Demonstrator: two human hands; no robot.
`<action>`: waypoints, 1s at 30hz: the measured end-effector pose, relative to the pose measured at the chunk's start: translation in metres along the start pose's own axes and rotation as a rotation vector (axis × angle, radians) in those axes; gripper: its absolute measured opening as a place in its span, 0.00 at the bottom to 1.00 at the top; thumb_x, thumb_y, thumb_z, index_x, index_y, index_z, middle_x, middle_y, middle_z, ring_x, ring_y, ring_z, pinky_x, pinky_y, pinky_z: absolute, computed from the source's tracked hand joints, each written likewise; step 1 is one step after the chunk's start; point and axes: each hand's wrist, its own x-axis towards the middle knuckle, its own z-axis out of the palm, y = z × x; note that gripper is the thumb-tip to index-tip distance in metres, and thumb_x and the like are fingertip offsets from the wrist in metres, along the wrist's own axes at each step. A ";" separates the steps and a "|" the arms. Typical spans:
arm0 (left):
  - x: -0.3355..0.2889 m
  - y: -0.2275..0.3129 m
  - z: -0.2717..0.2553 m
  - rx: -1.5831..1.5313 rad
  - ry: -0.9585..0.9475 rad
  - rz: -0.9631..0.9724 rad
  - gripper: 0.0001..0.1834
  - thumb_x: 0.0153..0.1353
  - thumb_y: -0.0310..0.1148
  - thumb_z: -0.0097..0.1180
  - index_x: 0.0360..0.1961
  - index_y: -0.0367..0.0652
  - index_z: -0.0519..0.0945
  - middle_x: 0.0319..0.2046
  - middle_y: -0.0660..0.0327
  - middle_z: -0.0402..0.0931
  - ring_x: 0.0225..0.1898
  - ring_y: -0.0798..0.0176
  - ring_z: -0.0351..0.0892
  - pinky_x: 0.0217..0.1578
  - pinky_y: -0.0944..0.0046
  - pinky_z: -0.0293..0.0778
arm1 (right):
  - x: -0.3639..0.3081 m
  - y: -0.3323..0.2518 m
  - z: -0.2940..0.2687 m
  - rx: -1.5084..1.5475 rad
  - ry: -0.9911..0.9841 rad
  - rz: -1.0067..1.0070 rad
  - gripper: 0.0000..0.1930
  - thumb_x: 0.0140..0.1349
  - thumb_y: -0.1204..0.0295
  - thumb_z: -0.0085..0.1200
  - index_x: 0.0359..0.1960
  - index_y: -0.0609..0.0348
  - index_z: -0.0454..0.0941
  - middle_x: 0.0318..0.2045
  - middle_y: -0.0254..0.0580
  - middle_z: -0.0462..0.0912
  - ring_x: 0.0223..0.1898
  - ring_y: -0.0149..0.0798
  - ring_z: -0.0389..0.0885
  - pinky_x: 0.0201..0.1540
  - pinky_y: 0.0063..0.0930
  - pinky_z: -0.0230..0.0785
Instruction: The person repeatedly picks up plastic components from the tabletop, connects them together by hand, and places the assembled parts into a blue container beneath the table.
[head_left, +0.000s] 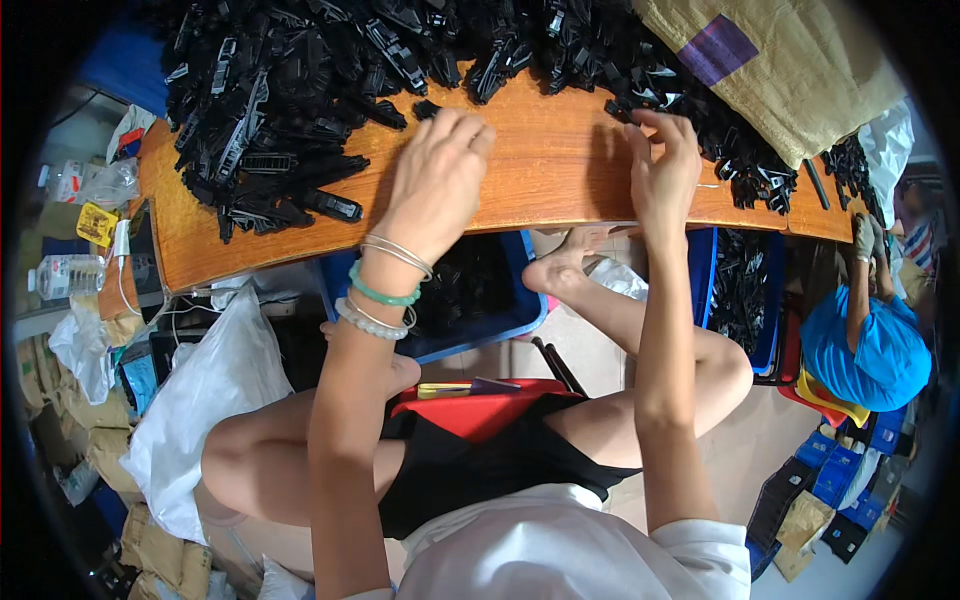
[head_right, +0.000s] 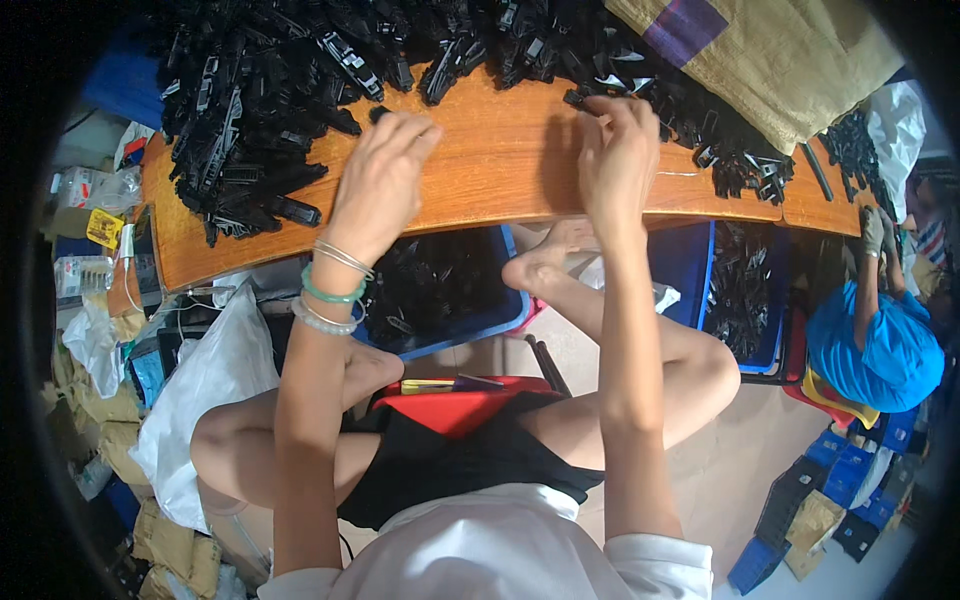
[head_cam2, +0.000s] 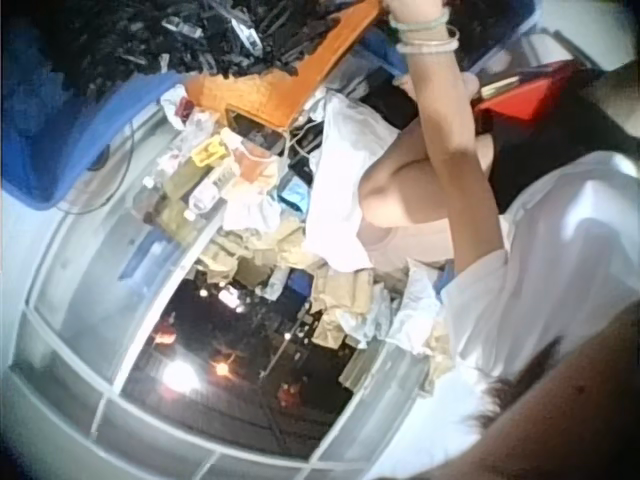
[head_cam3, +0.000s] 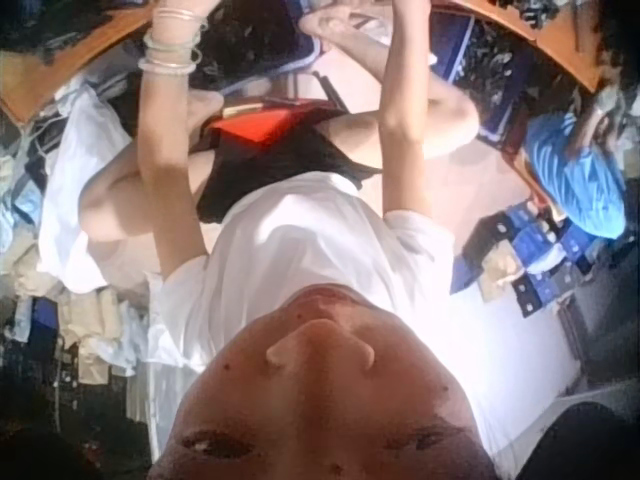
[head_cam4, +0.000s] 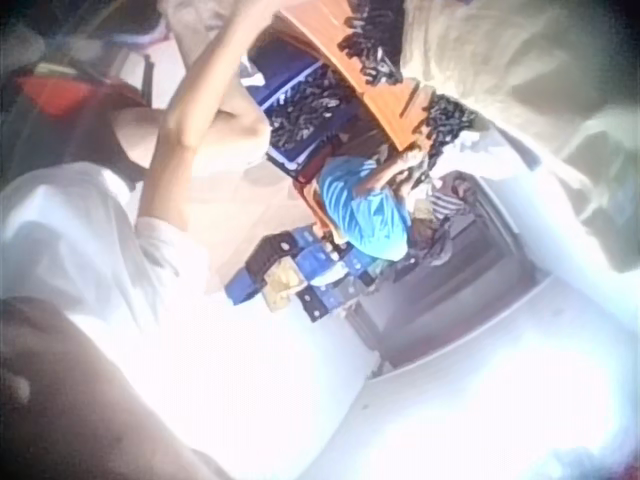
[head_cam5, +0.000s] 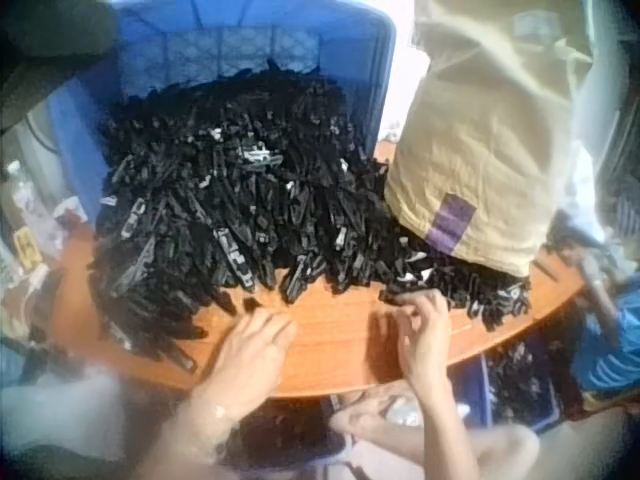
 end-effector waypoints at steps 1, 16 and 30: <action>0.001 0.007 0.000 -0.083 -0.034 -0.022 0.21 0.49 0.15 0.50 0.48 0.33 0.77 0.49 0.51 0.74 0.51 0.50 0.71 0.54 0.57 0.68 | 0.008 0.009 0.005 -0.167 -0.009 0.003 0.08 0.54 0.74 0.61 0.35 0.62 0.82 0.37 0.45 0.79 0.41 0.46 0.75 0.44 0.37 0.66; -0.008 0.009 -0.008 -0.271 0.140 -0.021 0.15 0.53 0.20 0.55 0.44 0.33 0.78 0.47 0.51 0.75 0.52 0.49 0.71 0.55 0.55 0.66 | -0.033 -0.049 0.002 0.687 -0.271 0.408 0.14 0.68 0.73 0.47 0.52 0.64 0.76 0.27 0.33 0.78 0.26 0.22 0.71 0.31 0.15 0.65; -0.011 0.000 -0.003 -0.476 0.074 -0.222 0.13 0.52 0.19 0.57 0.41 0.35 0.82 0.38 0.55 0.78 0.44 0.54 0.73 0.46 0.61 0.70 | -0.062 -0.078 0.011 0.406 -0.199 0.126 0.13 0.52 0.73 0.63 0.40 0.65 0.83 0.26 0.48 0.77 0.32 0.46 0.73 0.40 0.34 0.65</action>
